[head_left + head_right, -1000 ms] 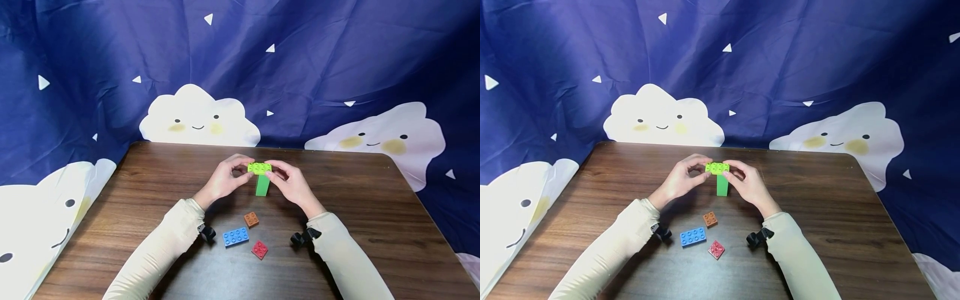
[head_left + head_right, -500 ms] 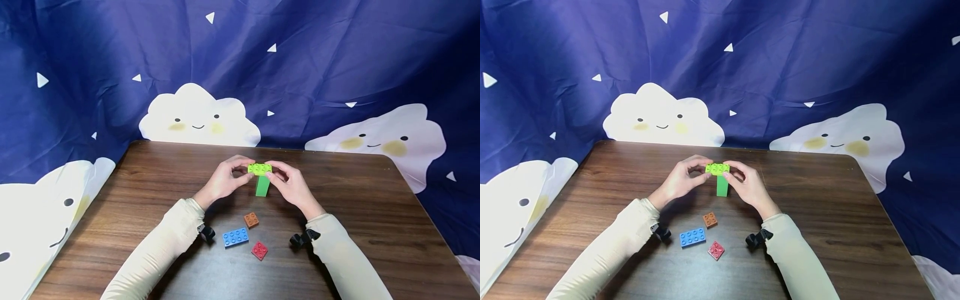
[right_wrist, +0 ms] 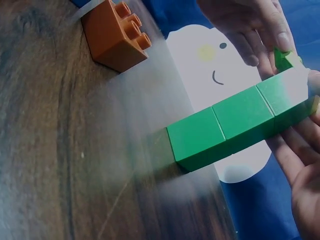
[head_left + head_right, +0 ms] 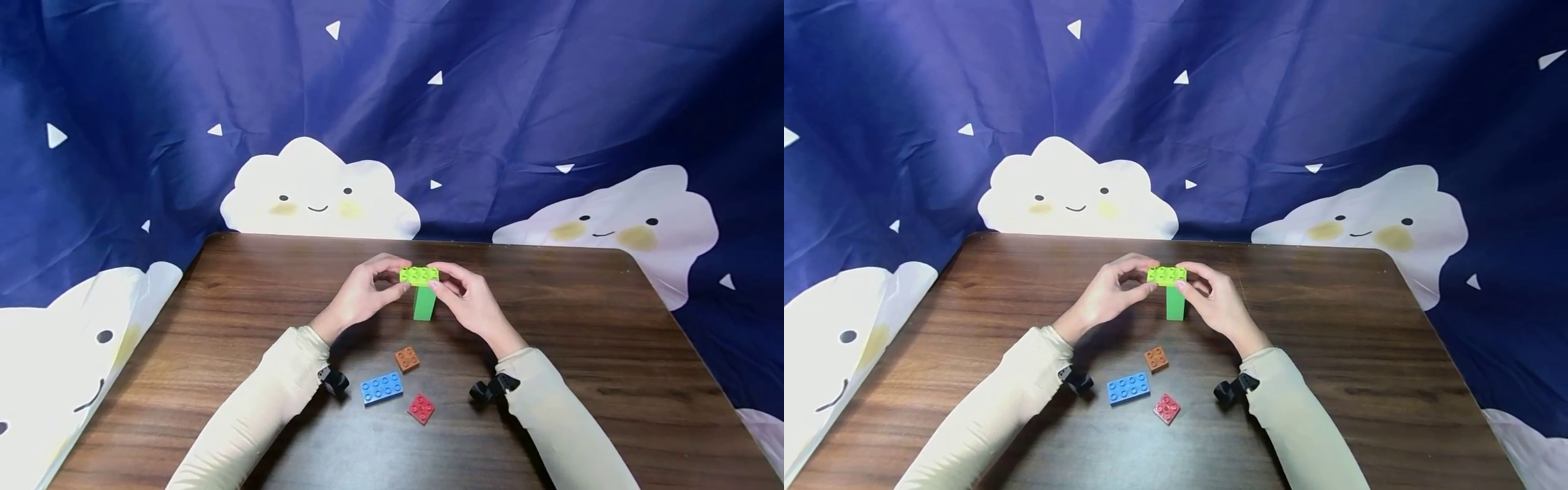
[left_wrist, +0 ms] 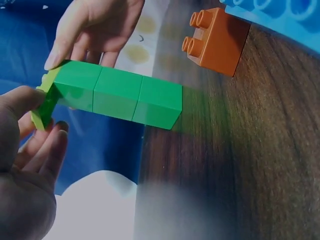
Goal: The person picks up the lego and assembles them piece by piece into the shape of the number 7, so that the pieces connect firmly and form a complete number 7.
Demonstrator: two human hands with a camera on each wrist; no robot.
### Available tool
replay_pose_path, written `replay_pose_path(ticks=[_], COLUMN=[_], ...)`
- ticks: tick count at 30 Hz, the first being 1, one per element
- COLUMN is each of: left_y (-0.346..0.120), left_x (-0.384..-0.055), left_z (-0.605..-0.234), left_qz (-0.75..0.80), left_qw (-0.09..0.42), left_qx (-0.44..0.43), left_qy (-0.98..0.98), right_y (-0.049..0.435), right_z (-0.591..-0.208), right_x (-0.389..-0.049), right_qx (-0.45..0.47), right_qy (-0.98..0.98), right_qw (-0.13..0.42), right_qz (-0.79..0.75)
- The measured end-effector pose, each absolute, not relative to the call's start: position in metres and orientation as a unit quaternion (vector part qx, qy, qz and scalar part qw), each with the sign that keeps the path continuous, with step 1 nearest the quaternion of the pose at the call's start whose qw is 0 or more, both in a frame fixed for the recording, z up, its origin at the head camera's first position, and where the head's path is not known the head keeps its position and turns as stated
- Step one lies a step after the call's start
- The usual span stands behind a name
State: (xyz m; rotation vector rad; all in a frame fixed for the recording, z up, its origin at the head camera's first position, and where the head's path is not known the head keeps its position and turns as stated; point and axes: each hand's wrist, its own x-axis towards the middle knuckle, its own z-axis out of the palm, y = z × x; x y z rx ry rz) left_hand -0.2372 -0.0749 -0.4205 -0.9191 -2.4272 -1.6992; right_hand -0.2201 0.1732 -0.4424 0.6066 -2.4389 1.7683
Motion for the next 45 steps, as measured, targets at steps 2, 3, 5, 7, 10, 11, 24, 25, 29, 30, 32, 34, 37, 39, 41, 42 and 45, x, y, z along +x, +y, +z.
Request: replay_pose_path(ticks=[2, 3, 5, 7, 10, 11, 24, 25, 29, 30, 32, 34, 37, 39, 41, 42, 45], left_y=[-0.077, -0.078, -0.08, -0.081, -0.083, -0.084, -0.091, -0.091, -0.093, -0.094, -0.096, -0.098, -0.1, -0.1, -0.1, -0.1, -0.099], left_x=[-0.236, -0.235, -0.235, -0.234, -0.233, -0.233, -0.224, -0.224, -0.222, -0.222, -0.22, -0.218, -0.215, -0.213, -0.211, -0.211, -0.208], left_z=[-0.421, -0.421, -0.421, -0.421, -0.421, -0.421, -0.429, -0.43, -0.432, -0.432, -0.433, -0.434, -0.437, -0.438, -0.44, -0.44, -0.442], left_qz=[-0.547, -0.547, -0.547, -0.548, -0.55, -0.549, -0.559, -0.56, -0.559, -0.557, -0.548, -0.536, -0.523, -0.516, -0.513, -0.51, -0.506], left_qw=[0.021, 0.022, 0.021, 0.018, 0.011, 0.008, -0.025, -0.024, -0.029, -0.033, -0.038, -0.04, -0.044, -0.048, -0.054, -0.057, -0.062], left_qx=[-0.296, -0.294, -0.292, -0.29, -0.285, -0.282, -0.237, -0.237, -0.237, -0.236, -0.237, -0.24, -0.253, -0.265, -0.278, -0.285, -0.299], left_qy=[-0.783, -0.784, -0.784, -0.784, -0.785, -0.786, -0.794, -0.794, -0.794, -0.796, -0.801, -0.809, -0.813, -0.813, -0.81, -0.809, -0.807], right_y=[0.172, 0.172, 0.171, 0.171, 0.171, 0.172, 0.173, 0.173, 0.174, 0.174, 0.173, 0.173, 0.173, 0.173, 0.172, 0.172, 0.172], right_z=[-0.443, -0.442, -0.442, -0.442, -0.441, -0.441, -0.442, -0.442, -0.442, -0.441, -0.44, -0.44, -0.439, -0.44, -0.439, -0.44, -0.441], right_x=[-0.221, -0.221, -0.222, -0.222, -0.221, -0.222, -0.221, -0.221, -0.221, -0.221, -0.22, -0.221, -0.221, -0.221, -0.221, -0.221, -0.222], right_qx=[0.2, 0.2, 0.2, 0.196, 0.191, 0.191, 0.183, 0.184, 0.182, 0.183, 0.184, 0.183, 0.183, 0.182, 0.183, 0.182, 0.18], right_qy=[-0.795, -0.797, -0.801, -0.805, -0.806, -0.806, -0.8, -0.8, -0.799, -0.799, -0.798, -0.799, -0.798, -0.798, -0.797, -0.797, -0.799], right_qw=[0.031, 0.03, 0.029, 0.028, 0.025, 0.025, 0.028, 0.028, 0.027, 0.027, 0.028, 0.028, 0.027, 0.027, 0.027, 0.028, 0.031], right_qz=[0.572, 0.569, 0.564, 0.56, 0.559, 0.56, 0.57, 0.571, 0.573, 0.573, 0.573, 0.573, 0.573, 0.574, 0.575, 0.575, 0.573])
